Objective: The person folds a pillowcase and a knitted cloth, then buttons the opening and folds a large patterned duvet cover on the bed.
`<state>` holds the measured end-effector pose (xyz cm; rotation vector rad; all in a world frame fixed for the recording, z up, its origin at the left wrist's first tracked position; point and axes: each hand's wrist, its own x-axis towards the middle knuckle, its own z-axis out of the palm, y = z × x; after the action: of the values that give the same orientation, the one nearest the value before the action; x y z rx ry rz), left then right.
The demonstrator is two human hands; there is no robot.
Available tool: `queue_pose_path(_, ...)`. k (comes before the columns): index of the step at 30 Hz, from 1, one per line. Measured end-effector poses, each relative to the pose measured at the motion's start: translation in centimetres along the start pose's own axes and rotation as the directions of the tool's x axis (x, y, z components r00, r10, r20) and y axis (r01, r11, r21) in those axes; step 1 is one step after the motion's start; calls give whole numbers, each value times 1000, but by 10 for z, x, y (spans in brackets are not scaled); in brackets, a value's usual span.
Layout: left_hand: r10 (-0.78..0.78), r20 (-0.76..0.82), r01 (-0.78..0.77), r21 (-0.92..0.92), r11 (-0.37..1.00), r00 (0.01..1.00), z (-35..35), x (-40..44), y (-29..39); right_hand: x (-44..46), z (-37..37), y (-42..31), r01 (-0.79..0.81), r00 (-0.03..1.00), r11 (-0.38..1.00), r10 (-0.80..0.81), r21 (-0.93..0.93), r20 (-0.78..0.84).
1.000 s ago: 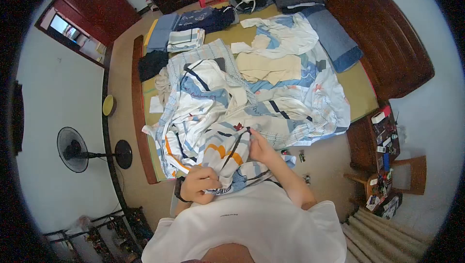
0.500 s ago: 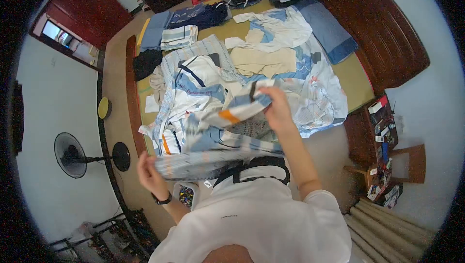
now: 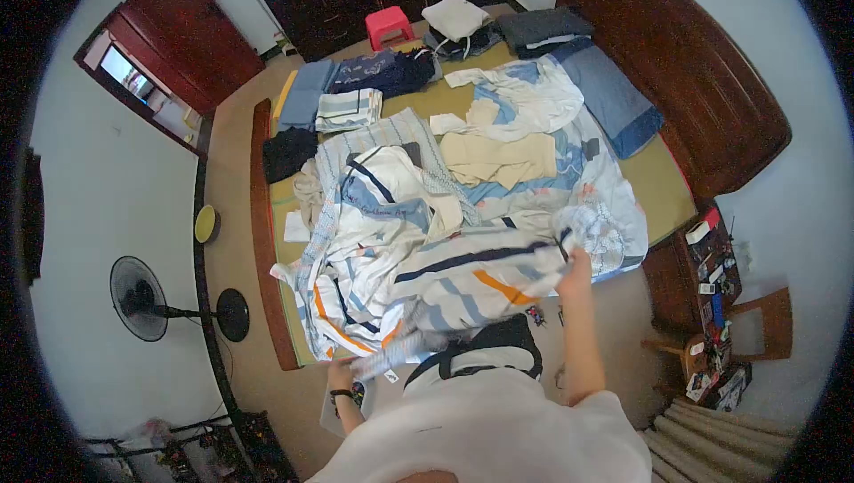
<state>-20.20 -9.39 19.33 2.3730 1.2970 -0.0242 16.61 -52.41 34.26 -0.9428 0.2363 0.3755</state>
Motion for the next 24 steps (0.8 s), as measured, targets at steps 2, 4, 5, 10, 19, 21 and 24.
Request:
queue_pose_path(2,-11,79,11,8,1000,997,-45,-14,33,-20,-27,4,-156,978,958,184,240,-101)
queue_pose_path(4,-27,168,25,13,1000,985,-52,-13,36,-34,-46,4,-183,958,946,233,268,-168)
queue_pose_path(5,-40,103,27,131,991,994,-56,-4,28,-41,-46,-1,-170,942,926,253,336,-219)
queue_pose_path(10,36,-484,18,107,994,874,-125,33,16,-49,-81,-44,-4,926,969,97,246,-365)
queue_pose_path(19,85,-996,171,85,982,6,-512,37,-269,-37,-164,-256,-108,505,502,-716,-858,-482)
queue_pose_path(21,-513,-858,-413,-461,785,-15,-518,19,-116,9,-244,-283,-156,389,95,-909,-983,-150)
queue_pose_path(24,-337,-941,-611,-281,740,24,-495,33,-19,47,-84,-275,235,267,108,-963,-966,-42)
